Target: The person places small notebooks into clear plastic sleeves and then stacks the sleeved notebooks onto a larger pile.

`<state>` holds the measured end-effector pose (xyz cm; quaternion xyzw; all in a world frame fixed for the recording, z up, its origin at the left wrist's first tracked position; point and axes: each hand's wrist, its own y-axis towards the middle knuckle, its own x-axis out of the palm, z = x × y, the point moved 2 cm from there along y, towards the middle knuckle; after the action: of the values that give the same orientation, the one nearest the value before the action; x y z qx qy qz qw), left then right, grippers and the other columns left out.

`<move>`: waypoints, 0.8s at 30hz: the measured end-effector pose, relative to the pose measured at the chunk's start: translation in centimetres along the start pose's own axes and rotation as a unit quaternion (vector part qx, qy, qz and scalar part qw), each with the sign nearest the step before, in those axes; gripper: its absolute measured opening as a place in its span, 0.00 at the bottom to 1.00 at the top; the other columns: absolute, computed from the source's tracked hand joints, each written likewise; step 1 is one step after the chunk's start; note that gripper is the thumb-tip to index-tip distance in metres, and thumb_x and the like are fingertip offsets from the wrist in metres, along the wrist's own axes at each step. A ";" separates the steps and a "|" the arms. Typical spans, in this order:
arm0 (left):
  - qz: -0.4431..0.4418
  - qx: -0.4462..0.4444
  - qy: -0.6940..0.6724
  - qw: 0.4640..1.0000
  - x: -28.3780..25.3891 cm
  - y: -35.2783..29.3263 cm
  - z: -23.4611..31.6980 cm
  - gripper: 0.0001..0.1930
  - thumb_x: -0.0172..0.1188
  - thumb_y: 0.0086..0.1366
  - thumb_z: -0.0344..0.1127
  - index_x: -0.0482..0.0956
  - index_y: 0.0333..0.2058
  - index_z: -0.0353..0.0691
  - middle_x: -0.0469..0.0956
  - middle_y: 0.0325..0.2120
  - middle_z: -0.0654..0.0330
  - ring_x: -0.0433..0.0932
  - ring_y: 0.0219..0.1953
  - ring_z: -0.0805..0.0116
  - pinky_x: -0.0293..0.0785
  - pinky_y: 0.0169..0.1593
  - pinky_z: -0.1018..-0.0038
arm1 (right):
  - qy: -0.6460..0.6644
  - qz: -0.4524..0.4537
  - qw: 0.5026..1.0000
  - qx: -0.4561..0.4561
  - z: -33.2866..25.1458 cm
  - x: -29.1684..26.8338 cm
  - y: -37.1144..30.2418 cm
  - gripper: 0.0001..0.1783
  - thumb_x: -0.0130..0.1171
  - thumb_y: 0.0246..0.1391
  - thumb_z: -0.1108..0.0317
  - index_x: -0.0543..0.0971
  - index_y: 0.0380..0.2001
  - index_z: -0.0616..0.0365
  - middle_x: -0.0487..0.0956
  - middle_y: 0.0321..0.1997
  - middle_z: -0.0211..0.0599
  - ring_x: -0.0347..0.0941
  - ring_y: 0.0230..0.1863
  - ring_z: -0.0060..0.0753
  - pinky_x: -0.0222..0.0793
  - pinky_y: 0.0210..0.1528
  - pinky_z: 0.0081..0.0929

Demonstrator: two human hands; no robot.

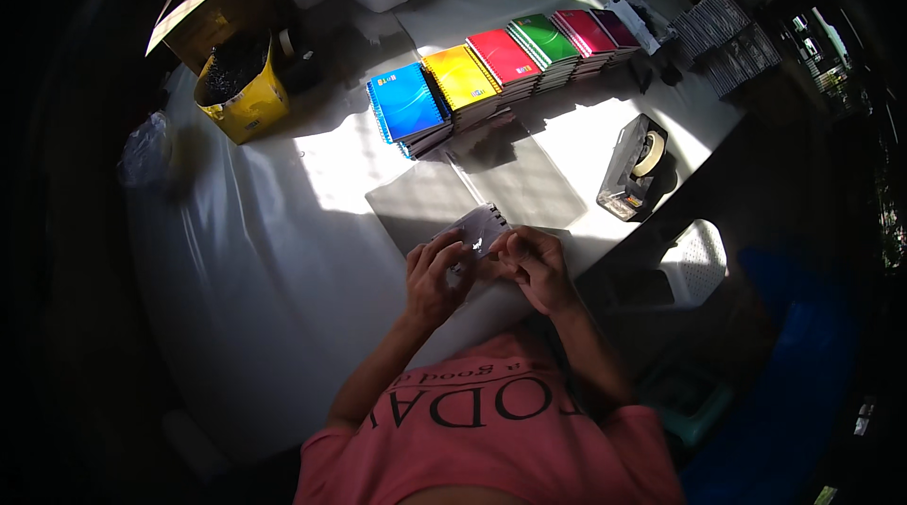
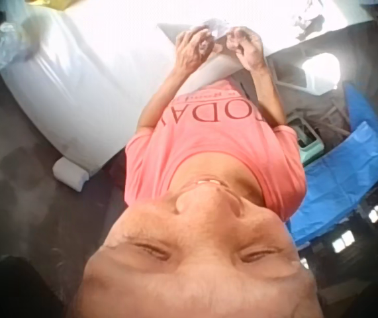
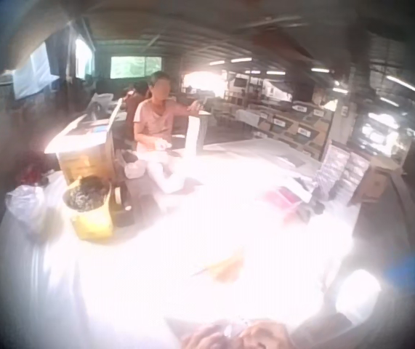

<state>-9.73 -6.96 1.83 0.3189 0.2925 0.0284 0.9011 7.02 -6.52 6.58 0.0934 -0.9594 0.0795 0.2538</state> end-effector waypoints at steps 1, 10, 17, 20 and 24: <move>-0.002 0.035 0.022 0.999 -0.2 0.2 0.2 0.20 0.65 0.50 0.33 0.74 0.44 0.47 0.75 0.43 0.62 0.74 0.47 0.64 0.64 0.47 0.69 | 0.044 0.012 0.998 0.037 0.1 0.3 0.1 0.17 0.53 0.59 0.58 0.77 0.32 0.63 0.68 0.21 0.26 0.58 0.19 0.13 0.52 0.20 0.13; -0.010 0.101 0.043 0.994 -0.3 0.1 0.3 0.25 0.58 0.49 0.33 0.73 0.49 0.61 0.74 0.37 0.68 0.71 0.51 0.62 0.63 0.47 0.65 | 0.016 0.003 0.986 0.166 -0.6 1.0 1.0 0.15 0.51 0.61 0.59 0.77 0.32 0.62 0.65 0.17 0.22 0.54 0.15 0.09 0.46 0.16 0.09; -0.016 0.109 0.048 0.993 -0.4 0.2 0.4 0.26 0.58 0.50 0.31 0.73 0.49 0.64 0.73 0.36 0.67 0.71 0.51 0.62 0.64 0.46 0.64 | -0.052 -0.032 0.981 0.183 -2.2 1.3 1.5 0.15 0.52 0.60 0.60 0.79 0.34 0.62 0.67 0.16 0.22 0.55 0.15 0.08 0.45 0.16 0.09; -0.018 0.121 0.066 0.990 -0.6 0.5 0.6 0.24 0.62 0.49 0.32 0.73 0.47 0.62 0.74 0.36 0.68 0.72 0.50 0.62 0.64 0.44 0.66 | -0.112 -0.029 0.974 0.193 -2.7 1.3 1.8 0.14 0.53 0.59 0.61 0.80 0.34 0.63 0.69 0.16 0.23 0.57 0.16 0.08 0.47 0.16 0.09; -0.033 0.127 0.072 0.989 -0.9 0.8 0.8 0.24 0.64 0.49 0.32 0.74 0.47 0.60 0.75 0.36 0.69 0.73 0.50 0.62 0.63 0.43 0.67 | -0.113 -0.041 0.970 0.210 -3.3 1.9 1.8 0.13 0.56 0.58 0.63 0.81 0.34 0.63 0.70 0.17 0.24 0.60 0.16 0.08 0.50 0.16 0.09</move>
<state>-9.96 -6.94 3.28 0.4181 0.3680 -0.0155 0.8304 6.52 -4.38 10.16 0.1920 -0.9391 0.2579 0.1210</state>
